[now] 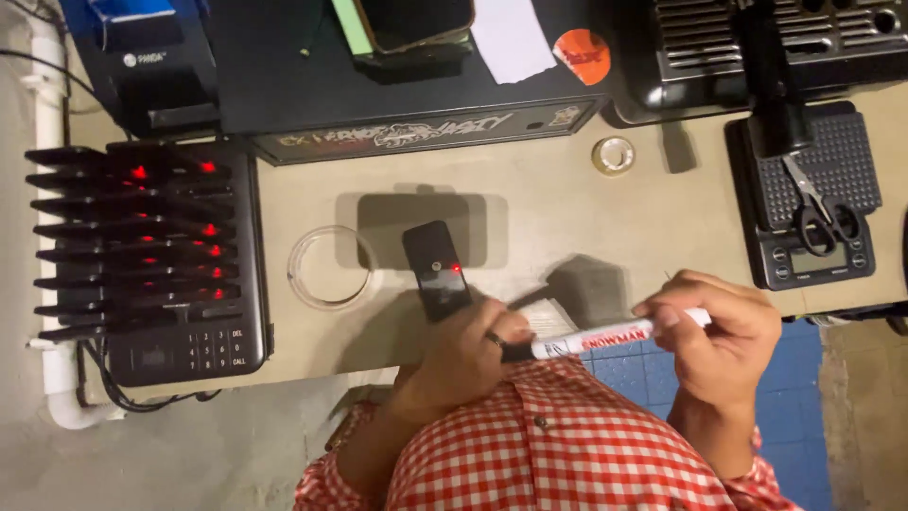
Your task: The person wipes a digital scale with a yellow cloth, then picks up a small black device and a marker. They write on the device and apply a piece of white tape to it. The person places the scale back on the counter.
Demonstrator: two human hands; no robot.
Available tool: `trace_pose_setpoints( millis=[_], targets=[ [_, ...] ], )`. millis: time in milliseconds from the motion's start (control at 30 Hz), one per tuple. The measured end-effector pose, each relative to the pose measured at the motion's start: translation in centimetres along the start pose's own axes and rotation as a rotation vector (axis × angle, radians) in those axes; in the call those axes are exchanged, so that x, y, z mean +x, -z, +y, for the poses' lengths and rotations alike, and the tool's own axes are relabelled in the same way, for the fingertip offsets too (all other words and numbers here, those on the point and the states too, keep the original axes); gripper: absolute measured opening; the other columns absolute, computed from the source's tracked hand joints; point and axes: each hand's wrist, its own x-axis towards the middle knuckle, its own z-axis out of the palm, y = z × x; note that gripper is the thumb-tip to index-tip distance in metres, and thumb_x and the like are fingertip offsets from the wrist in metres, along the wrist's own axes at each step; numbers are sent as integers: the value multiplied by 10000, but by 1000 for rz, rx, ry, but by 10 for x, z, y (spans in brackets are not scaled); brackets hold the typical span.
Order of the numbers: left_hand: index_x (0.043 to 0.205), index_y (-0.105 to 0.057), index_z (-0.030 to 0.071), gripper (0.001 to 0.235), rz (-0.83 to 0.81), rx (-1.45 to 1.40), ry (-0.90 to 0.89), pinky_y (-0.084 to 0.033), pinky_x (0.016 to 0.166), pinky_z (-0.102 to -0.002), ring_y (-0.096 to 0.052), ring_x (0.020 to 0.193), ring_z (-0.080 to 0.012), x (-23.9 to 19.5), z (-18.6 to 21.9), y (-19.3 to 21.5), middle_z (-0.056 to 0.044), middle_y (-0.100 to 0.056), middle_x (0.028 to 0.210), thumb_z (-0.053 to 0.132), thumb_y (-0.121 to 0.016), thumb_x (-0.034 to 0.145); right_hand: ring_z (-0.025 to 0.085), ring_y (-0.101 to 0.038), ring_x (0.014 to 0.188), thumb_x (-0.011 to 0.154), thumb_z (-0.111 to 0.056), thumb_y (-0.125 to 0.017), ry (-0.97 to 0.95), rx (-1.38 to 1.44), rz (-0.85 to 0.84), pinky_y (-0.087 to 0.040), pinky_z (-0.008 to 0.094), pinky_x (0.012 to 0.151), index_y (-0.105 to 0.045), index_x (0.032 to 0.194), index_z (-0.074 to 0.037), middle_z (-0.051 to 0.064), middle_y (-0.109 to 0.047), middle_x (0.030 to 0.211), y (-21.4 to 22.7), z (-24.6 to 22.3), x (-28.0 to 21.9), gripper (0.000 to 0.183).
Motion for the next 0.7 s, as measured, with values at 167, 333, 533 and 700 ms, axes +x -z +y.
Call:
trace_pose_setpoints(
  millis=[167, 333, 533, 700],
  targets=[
    [909, -563, 81, 428, 207, 5, -134, -379, 492, -290, -432, 571, -147, -5, 10, 11, -7, -430, 710, 467, -741, 960, 167, -471, 502, 1021, -208, -572, -2, 69, 264, -357, 284, 532, -557, 713, 22, 143, -571, 638, -28, 27, -20, 385],
    [881, -535, 66, 364, 343, 124, -209, -420, 495, -318, -416, 535, -184, -36, -7, -18, -39, -432, 709, 383, -568, 1056, 123, -454, 424, 974, -268, -659, 34, 342, 306, -360, 265, 437, -554, 751, -2, 91, -519, 558, -63, 43, -17, 362],
    [844, -549, 72, 468, 147, 38, -129, -492, 522, -355, -603, 585, -260, -36, -2, -9, -74, -515, 717, 470, -451, 1068, 149, -403, 478, 966, -194, -611, -79, 613, -168, -386, 261, 463, -609, 567, -52, 62, -479, 531, -109, 25, -14, 424],
    [661, -574, 68, 528, -250, -1189, 209, -459, 534, -323, -540, 535, -168, -56, -3, -5, -69, -551, 568, 294, -464, 1125, 133, -358, 292, 1041, -351, -529, -158, 1005, -53, -354, 262, 274, -514, 473, -73, 64, -432, 462, -96, 43, 0, 632]
  ],
)
